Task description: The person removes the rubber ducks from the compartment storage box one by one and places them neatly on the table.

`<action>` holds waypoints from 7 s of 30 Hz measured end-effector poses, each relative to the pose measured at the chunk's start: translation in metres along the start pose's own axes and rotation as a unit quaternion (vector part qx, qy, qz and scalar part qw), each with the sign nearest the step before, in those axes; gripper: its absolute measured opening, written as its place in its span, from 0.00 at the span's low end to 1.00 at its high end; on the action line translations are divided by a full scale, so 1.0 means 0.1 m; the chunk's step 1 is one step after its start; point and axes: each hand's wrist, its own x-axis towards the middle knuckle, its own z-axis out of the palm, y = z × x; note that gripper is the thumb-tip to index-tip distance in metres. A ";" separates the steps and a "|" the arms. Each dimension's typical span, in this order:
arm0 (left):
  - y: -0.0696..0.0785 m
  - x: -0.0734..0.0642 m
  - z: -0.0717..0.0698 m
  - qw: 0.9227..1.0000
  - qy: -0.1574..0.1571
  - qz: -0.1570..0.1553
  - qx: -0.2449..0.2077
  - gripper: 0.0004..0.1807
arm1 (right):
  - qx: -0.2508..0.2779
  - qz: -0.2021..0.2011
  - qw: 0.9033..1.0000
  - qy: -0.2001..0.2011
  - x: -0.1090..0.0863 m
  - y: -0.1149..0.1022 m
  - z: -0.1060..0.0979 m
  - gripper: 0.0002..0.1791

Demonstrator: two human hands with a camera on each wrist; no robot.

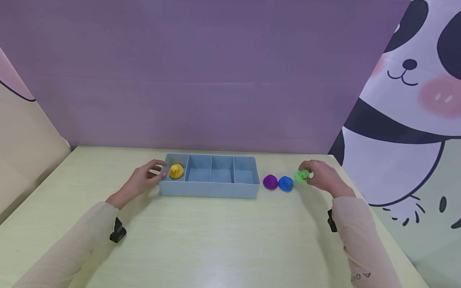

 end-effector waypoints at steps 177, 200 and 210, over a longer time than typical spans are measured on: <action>0.02 0.01 -0.01 1.000 0.013 0.004 0.011 0.21 | 0.038 -0.202 0.977 -0.049 1.61 -2.83 0.60 0.18; 0.04 -0.03 -0.02 1.000 0.006 -0.001 0.009 0.21 | 0.031 -0.169 0.983 -0.069 1.74 -2.99 0.87 0.16; 0.05 -0.03 -0.02 1.000 0.006 0.002 0.008 0.21 | 0.013 -0.133 0.987 -0.089 1.79 -3.04 0.89 0.17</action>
